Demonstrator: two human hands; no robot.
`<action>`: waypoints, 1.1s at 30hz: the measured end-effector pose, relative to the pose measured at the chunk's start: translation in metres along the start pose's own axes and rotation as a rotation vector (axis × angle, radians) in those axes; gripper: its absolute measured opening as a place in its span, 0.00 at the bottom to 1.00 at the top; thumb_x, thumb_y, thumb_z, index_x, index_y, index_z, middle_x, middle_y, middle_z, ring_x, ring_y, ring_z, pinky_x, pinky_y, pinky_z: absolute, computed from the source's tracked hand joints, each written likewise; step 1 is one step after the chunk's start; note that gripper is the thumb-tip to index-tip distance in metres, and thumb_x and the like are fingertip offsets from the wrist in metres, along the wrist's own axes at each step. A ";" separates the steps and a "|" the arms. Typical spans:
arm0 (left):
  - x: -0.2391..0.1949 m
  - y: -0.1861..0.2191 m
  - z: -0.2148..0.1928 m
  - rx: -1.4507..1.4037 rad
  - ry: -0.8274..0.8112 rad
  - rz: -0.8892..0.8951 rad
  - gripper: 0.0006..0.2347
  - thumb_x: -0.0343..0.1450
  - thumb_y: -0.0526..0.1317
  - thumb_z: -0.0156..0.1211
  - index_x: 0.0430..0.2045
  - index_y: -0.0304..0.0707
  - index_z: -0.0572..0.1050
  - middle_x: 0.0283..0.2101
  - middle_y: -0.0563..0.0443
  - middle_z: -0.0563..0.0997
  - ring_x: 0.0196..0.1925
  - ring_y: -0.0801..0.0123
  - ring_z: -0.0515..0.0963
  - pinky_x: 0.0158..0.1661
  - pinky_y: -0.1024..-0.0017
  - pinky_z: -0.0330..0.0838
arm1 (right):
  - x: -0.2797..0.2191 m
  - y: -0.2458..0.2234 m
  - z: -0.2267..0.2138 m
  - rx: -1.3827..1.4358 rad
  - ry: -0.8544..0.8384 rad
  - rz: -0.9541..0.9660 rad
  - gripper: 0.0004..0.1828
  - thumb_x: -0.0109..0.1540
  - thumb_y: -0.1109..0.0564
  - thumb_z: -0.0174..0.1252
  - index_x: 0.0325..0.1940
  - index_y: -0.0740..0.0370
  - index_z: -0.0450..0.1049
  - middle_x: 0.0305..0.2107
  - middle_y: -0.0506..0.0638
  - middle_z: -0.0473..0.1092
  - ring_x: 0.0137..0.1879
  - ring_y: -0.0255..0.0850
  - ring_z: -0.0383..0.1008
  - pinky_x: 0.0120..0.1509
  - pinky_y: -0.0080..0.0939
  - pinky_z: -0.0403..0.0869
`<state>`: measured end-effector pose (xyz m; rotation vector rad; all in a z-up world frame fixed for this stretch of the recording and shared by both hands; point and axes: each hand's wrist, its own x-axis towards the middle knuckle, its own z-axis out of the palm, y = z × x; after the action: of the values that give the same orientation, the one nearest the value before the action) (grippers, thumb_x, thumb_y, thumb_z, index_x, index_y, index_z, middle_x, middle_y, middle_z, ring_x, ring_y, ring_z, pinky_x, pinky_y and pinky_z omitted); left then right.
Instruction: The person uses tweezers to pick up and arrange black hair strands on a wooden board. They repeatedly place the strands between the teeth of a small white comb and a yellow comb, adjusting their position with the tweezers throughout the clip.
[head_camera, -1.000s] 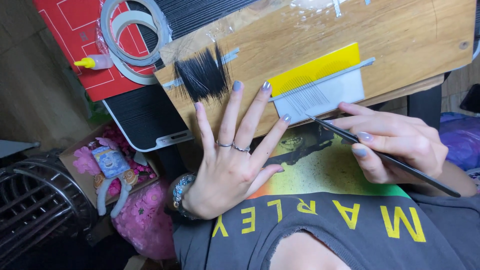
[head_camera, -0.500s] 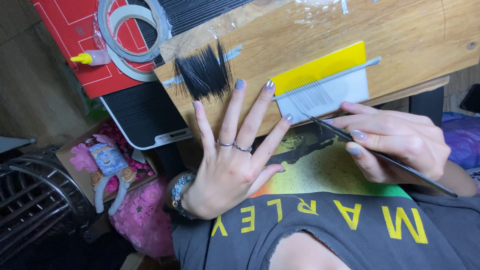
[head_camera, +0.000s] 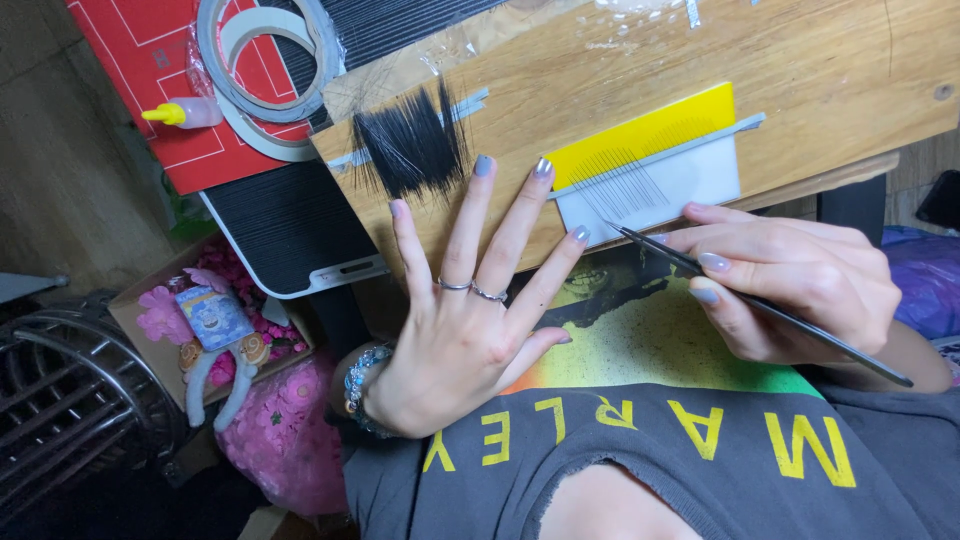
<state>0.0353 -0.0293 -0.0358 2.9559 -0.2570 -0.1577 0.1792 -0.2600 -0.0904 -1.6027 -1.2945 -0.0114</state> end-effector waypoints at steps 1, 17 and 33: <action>0.000 0.000 0.000 0.000 0.001 0.000 0.41 0.61 0.62 0.80 0.68 0.53 0.68 0.75 0.35 0.54 0.76 0.33 0.52 0.62 0.15 0.45 | 0.000 0.000 0.000 -0.001 0.000 0.000 0.08 0.65 0.64 0.55 0.44 0.74 0.67 0.36 0.71 0.76 0.43 0.62 0.84 0.53 0.61 0.86; 0.000 -0.001 0.000 -0.002 0.025 0.004 0.41 0.60 0.63 0.82 0.66 0.47 0.69 0.75 0.36 0.56 0.76 0.33 0.53 0.62 0.15 0.45 | 0.004 0.001 0.004 0.001 0.027 -0.011 0.07 0.65 0.65 0.55 0.42 0.76 0.68 0.33 0.70 0.76 0.41 0.60 0.83 0.51 0.58 0.86; 0.005 -0.002 0.004 0.037 0.089 -0.021 0.46 0.59 0.69 0.82 0.64 0.37 0.70 0.74 0.42 0.61 0.75 0.37 0.57 0.62 0.16 0.44 | 0.003 0.001 0.005 0.025 0.041 -0.003 0.07 0.65 0.65 0.55 0.43 0.76 0.67 0.33 0.72 0.75 0.41 0.60 0.83 0.51 0.61 0.87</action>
<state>0.0399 -0.0286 -0.0403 2.9933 -0.2187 -0.0243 0.1782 -0.2545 -0.0915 -1.5716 -1.2610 -0.0290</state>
